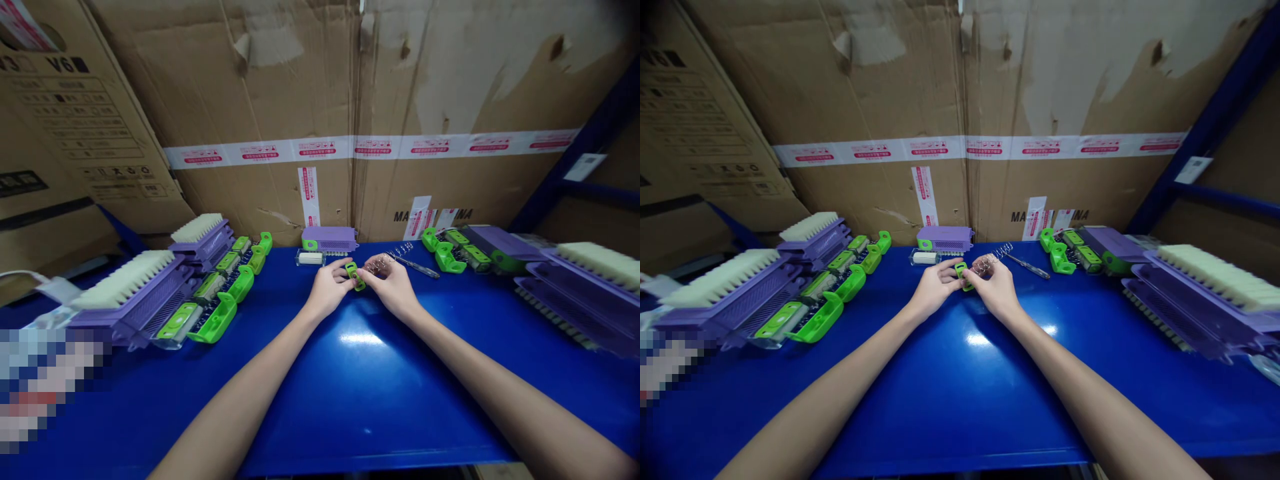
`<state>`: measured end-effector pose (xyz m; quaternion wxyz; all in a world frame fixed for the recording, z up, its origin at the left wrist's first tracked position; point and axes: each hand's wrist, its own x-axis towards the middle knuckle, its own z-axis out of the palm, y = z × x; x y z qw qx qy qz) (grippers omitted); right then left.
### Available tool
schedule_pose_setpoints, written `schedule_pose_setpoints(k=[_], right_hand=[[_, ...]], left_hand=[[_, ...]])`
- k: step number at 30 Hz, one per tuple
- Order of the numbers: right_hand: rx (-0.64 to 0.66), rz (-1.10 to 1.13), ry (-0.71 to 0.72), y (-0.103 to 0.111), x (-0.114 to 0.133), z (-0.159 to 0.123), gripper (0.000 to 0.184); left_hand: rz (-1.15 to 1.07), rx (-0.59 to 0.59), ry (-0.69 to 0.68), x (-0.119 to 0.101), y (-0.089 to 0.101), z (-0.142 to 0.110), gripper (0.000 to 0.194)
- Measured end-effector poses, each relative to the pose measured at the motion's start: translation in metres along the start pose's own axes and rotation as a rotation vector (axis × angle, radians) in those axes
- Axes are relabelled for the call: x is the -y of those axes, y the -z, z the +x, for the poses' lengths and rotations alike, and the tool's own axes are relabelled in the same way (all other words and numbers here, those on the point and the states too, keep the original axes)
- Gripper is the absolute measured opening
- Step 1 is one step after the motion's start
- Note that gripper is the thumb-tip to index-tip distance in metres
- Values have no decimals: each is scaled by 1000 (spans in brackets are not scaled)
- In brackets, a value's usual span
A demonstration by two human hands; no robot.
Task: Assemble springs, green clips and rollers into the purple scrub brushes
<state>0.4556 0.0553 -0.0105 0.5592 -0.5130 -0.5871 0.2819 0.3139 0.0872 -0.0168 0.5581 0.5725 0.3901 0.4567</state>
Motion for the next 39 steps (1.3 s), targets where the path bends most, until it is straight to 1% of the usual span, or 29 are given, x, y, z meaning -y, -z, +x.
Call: schedule_pose_setpoints(k=[4, 9, 14, 19, 22, 25, 31, 35, 39], right_hand=[[6, -25, 9, 0, -4, 1, 30], [53, 6, 4, 1, -3, 1, 30], [55, 80, -63, 3, -1, 2, 33], [52, 164, -161, 2, -1, 4, 33], [53, 171, -172, 2, 0, 4, 35], [43, 171, -177, 2, 0, 4, 37], [58, 126, -150, 1, -4, 4, 39], [59, 14, -84, 2, -8, 5, 36], [64, -68, -31, 3, -11, 5, 34]], left_hand=[[9, 20, -18, 2, 1, 1, 52], [26, 20, -1, 0, 2, 2, 45], [32, 29, 11, -2, 2, 1, 49], [5, 105, 9, -2, 4, 0, 52], [11, 136, 10, -1, 5, 0, 52], [24, 136, 22, -2, 4, 0, 50], [55, 99, 35, -6, 0, -2, 48], [68, 55, 28, -4, -1, -1, 47], [36, 53, 1, -1, -1, 0, 50]])
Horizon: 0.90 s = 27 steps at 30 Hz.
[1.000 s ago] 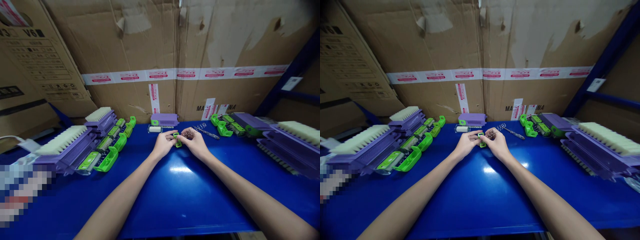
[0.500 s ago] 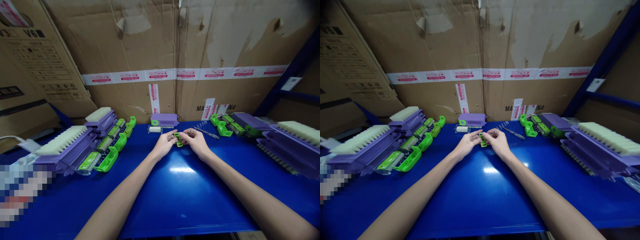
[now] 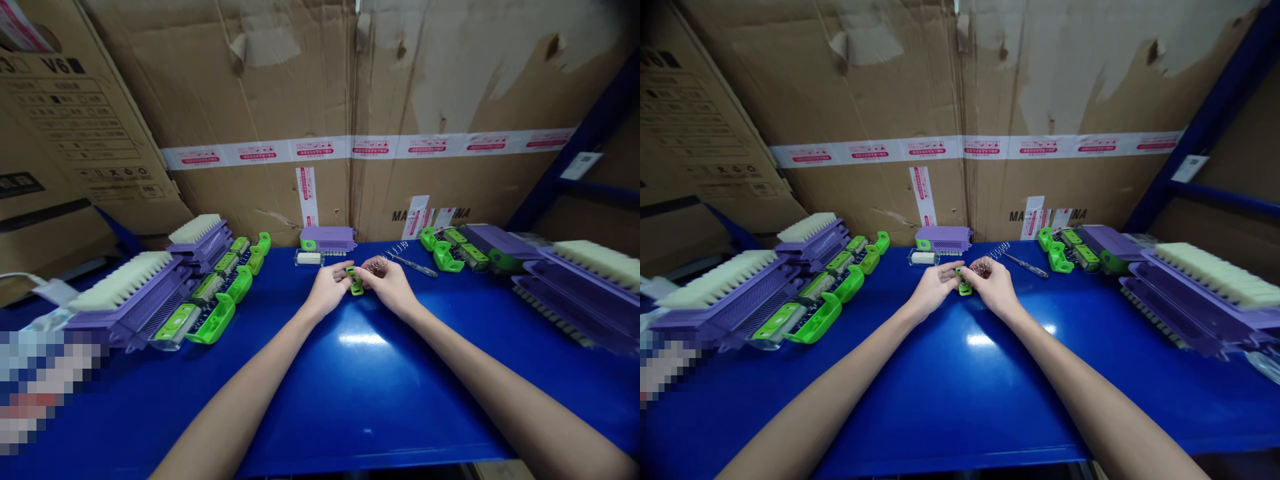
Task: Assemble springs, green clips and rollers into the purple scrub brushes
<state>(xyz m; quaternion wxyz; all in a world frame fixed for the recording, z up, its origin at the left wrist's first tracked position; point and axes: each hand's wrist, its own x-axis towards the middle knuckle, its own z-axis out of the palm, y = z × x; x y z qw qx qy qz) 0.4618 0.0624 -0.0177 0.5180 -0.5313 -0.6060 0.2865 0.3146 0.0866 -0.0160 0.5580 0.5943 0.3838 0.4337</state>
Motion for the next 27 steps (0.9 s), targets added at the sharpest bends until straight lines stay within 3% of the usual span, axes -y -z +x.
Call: schedule_pose_setpoints(k=[9, 18, 27], right_hand=[[20, 3, -13, 1, 3, -1, 32], [49, 95, -41, 0, 4, -1, 34], [316, 43, 18, 12, 2, 2, 34]], left_hand=[[18, 5, 11, -3, -2, 0, 56], [86, -40, -3, -6, -5, -2, 44], [130, -27, -20, -4, 0, -1, 41]])
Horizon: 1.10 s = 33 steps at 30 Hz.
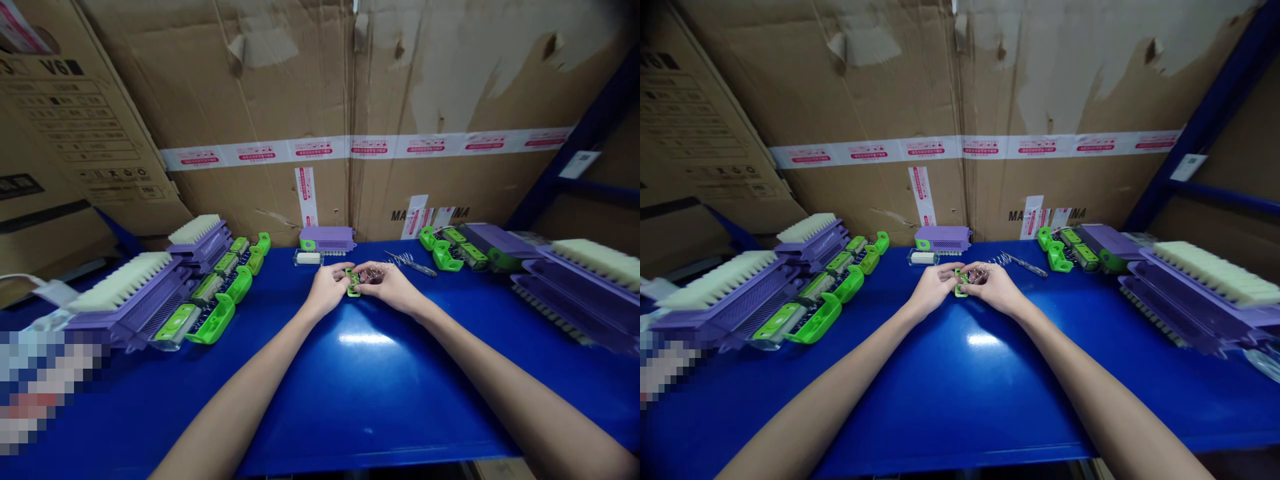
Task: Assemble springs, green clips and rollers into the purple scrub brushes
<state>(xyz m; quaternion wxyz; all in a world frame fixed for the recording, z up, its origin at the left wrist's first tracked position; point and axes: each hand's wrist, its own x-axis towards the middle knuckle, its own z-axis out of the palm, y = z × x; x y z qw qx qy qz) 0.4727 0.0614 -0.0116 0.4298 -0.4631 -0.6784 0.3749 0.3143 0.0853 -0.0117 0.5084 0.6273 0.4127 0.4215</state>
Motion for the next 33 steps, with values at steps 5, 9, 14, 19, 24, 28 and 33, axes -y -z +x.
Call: schedule_pose_setpoints(k=[5, 9, 14, 19, 24, 28, 33], right_hand=[[-47, -88, 69, -2, -2, 0, 24], [-56, -84, 72, -4, 0, -1, 22], [-86, -65, 47, -5, 1, -1, 23], [-113, -74, 34, -5, 0, -1, 22], [-117, -81, 69, -6, -2, -1, 19], [-74, -88, 102, -5, -3, -1, 18], [43, -24, 92, 0, -2, -1, 26]], left_hand=[[-20, 10, -7, 4, 1, 2, 36], [-40, 37, -2, 3, 3, 1, 35], [-85, 121, -11, 3, 6, 1, 41], [-49, 160, 7, 4, 9, 2, 54], [-11, 180, -7, 0, 7, 1, 52], [-10, 176, -29, -2, 4, -1, 49], [-28, 160, -52, 1, 3, 0, 47]])
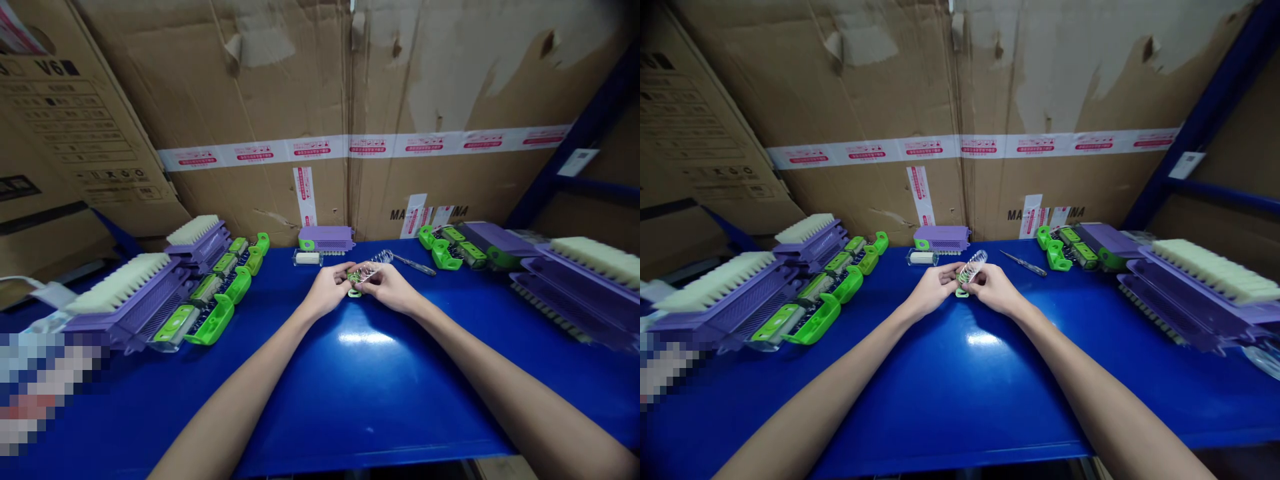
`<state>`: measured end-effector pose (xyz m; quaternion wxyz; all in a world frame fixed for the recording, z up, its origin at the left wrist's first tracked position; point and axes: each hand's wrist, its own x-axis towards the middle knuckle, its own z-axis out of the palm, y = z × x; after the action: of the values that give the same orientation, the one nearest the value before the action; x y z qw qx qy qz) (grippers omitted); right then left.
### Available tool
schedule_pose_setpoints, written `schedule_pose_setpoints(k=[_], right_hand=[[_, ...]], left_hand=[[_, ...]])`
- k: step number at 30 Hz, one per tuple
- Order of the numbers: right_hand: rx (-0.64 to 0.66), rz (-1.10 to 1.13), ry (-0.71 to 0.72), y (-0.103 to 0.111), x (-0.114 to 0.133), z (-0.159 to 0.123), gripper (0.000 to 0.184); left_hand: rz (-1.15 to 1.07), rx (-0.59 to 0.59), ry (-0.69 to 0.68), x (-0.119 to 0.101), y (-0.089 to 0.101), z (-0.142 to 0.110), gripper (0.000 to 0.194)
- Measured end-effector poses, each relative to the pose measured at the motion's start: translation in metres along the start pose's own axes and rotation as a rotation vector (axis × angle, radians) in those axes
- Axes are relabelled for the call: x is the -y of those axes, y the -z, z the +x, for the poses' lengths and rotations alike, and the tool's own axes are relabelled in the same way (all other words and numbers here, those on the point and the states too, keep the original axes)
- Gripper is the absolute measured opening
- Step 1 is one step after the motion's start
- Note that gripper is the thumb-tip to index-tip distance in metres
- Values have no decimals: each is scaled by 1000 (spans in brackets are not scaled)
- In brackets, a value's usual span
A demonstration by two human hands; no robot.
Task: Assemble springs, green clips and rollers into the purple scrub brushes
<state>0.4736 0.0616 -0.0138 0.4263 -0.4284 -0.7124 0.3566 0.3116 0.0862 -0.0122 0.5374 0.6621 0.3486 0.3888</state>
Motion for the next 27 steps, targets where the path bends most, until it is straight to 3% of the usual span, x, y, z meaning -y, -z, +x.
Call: schedule_pose_setpoints(k=[9, 27], right_hand=[[24, 12, 8, 4, 5, -1, 19], [-22, -61, 74, 0, -13, 4, 19]], left_hand=[[-61, 17, -4, 8, 3, 1, 47], [134, 130, -53, -1, 4, -1, 45]])
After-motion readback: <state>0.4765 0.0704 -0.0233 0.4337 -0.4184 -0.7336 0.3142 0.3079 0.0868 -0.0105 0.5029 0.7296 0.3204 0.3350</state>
